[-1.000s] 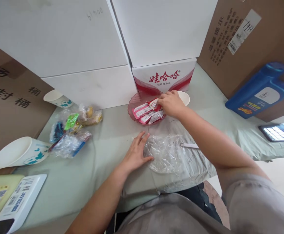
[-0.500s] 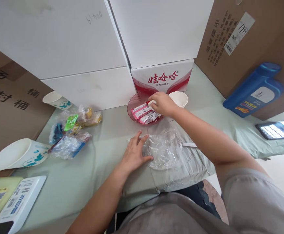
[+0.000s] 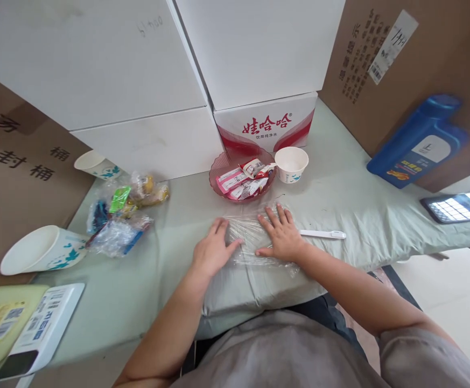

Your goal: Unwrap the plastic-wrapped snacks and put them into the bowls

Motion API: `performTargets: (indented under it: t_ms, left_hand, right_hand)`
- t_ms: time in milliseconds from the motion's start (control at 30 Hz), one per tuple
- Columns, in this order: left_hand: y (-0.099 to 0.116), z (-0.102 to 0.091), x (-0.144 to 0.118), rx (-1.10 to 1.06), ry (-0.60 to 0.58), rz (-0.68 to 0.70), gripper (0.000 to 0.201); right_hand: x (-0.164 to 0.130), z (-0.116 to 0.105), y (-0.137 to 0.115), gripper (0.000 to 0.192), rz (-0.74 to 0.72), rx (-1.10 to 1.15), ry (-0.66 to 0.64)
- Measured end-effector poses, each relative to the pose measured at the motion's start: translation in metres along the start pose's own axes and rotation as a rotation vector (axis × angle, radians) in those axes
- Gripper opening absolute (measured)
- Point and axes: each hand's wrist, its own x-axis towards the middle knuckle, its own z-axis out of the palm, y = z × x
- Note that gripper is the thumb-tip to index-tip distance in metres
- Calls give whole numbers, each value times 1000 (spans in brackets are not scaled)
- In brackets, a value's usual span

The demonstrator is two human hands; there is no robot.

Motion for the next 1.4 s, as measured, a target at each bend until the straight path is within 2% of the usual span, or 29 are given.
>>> performTargets:
  t_ms: [33, 100, 167, 200, 233, 300, 367, 400, 500, 600, 667, 733, 833, 933, 1033, 1133, 1267, 1400]
  left_hand:
    - [-3, -5, 0, 26, 37, -37, 60]
    - [-8, -14, -2, 57, 191, -27, 54]
    - [-13, -19, -8, 42, 329, 92, 47]
    - [-16, -20, -12, 18, 339, 183, 45]
    - [-18, -19, -18, -12, 299, 282, 44]
    - [-24, -14, -32, -67, 125, 466, 48]
    - [-32, -9, -46, -104, -18, 546, 51]
    - [-37, -8, -52, -126, -47, 543, 48]
    - [-50, -9, -67, -240, -48, 498, 28]
    - [-61, -13, -75, -437, -88, 450, 14]
    - [-66, -13, -78, -589, -99, 351, 13]
    - [-69, -10, -81, -769, -61, 207, 13]
    - [-72, -7, -81, -1061, 33, 10, 17]
    - [-69, -10, -73, -1219, 165, -89, 24]
    - [-63, -18, -55, -1201, 343, -133, 28]
    - [-60, -19, -29, -1064, 439, -180, 27]
    - [-65, 0, 4, -760, 399, -177, 27]
    - [-70, 19, 18, -479, 349, -122, 28]
  right_hand:
    - [1, -1, 0, 106, 21, -2, -30]
    - [2, -5, 0, 99, 21, 22, -64]
    - [-1, -12, 3, 84, 1, 79, -37]
    - [-4, -17, 5, 73, -13, 122, -2]
    - [-8, -22, 8, 64, -31, 173, 39]
    - [-21, -33, 14, 54, -106, 288, 100]
    - [-40, -40, 19, 57, -232, 375, 79]
    - [-50, -41, 21, 61, -296, 396, 43]
    - [-79, -38, 24, 62, -380, 408, -48]
    - [-98, -31, 23, 29, -317, 470, -3]
    - [-103, -28, 21, 16, -260, 557, 71]
    - [-104, -28, 19, 18, -180, 643, 136]
    - [-101, -30, 14, 19, 9, 731, 156]
    - [-92, -30, 9, 24, 198, 821, 152]
    - [-76, -26, 6, 30, 371, 849, 179]
    - [-55, -22, 5, 30, 498, 646, 211]
    - [-37, -17, 3, 40, 492, 302, 147]
    - [-36, -12, 0, 46, 460, 112, 75]
